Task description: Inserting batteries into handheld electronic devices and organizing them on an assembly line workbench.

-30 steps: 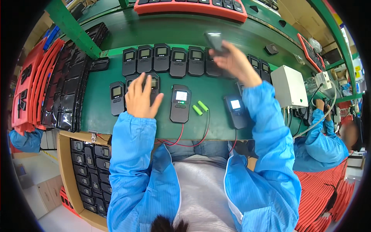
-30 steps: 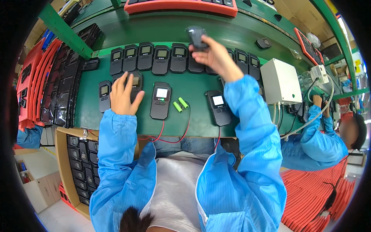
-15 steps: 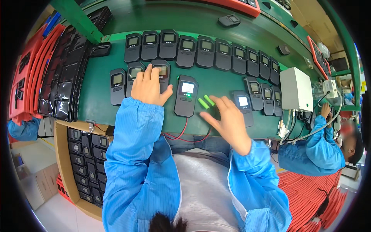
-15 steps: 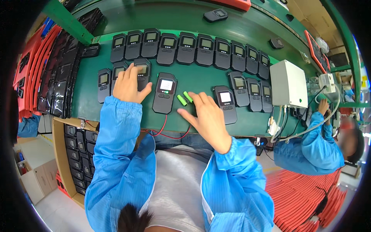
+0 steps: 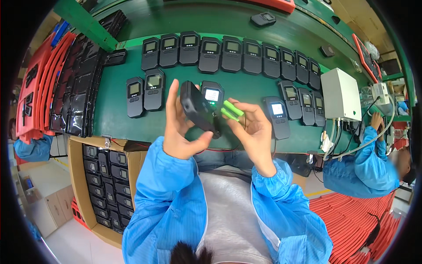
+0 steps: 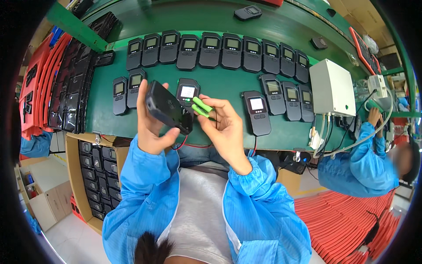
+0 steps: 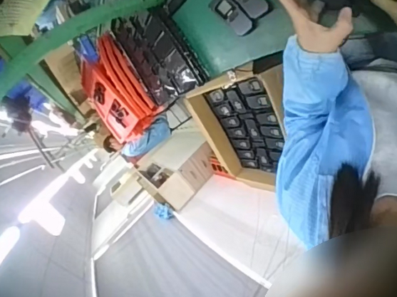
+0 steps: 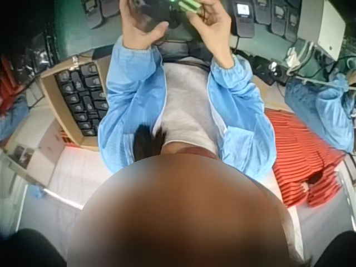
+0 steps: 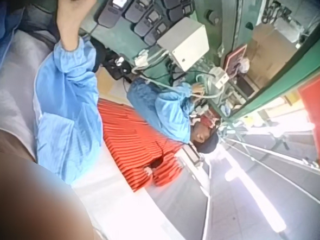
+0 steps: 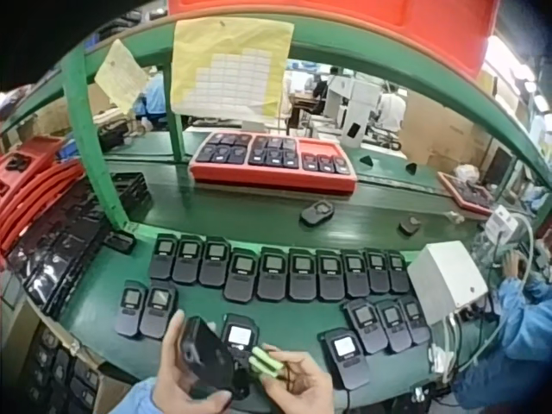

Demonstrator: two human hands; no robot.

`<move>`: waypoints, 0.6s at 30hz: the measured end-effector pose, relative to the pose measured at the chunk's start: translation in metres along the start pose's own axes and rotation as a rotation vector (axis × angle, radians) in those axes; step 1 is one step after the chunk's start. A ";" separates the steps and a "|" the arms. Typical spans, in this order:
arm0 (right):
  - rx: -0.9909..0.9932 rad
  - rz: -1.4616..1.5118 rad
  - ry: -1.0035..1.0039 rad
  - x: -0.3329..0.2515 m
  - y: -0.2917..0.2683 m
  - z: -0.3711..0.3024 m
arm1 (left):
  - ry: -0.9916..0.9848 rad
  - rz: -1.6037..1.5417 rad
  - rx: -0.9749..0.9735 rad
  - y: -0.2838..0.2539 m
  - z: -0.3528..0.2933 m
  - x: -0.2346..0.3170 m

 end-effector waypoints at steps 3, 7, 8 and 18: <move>-0.031 -0.216 -0.061 -0.018 0.003 -0.003 | 0.057 0.050 -0.056 0.017 -0.009 0.003; -0.274 -0.658 -0.332 -0.050 0.018 -0.009 | 0.019 0.206 -0.071 0.024 -0.011 -0.011; -0.216 -0.586 -0.279 -0.049 0.014 -0.007 | 0.041 0.197 -0.091 0.026 -0.013 -0.011; -0.333 -0.482 -0.332 -0.067 0.017 -0.008 | 0.178 0.203 -0.280 0.024 -0.017 -0.001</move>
Point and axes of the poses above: each hand's wrist, its own z-axis towards the middle knuckle, its own y-axis out of the palm, x = y × z, the point moved 10 cm from there along z, towards the middle knuckle, and after that the axes turned 12 degrees about -y, right-handed, at the moved point
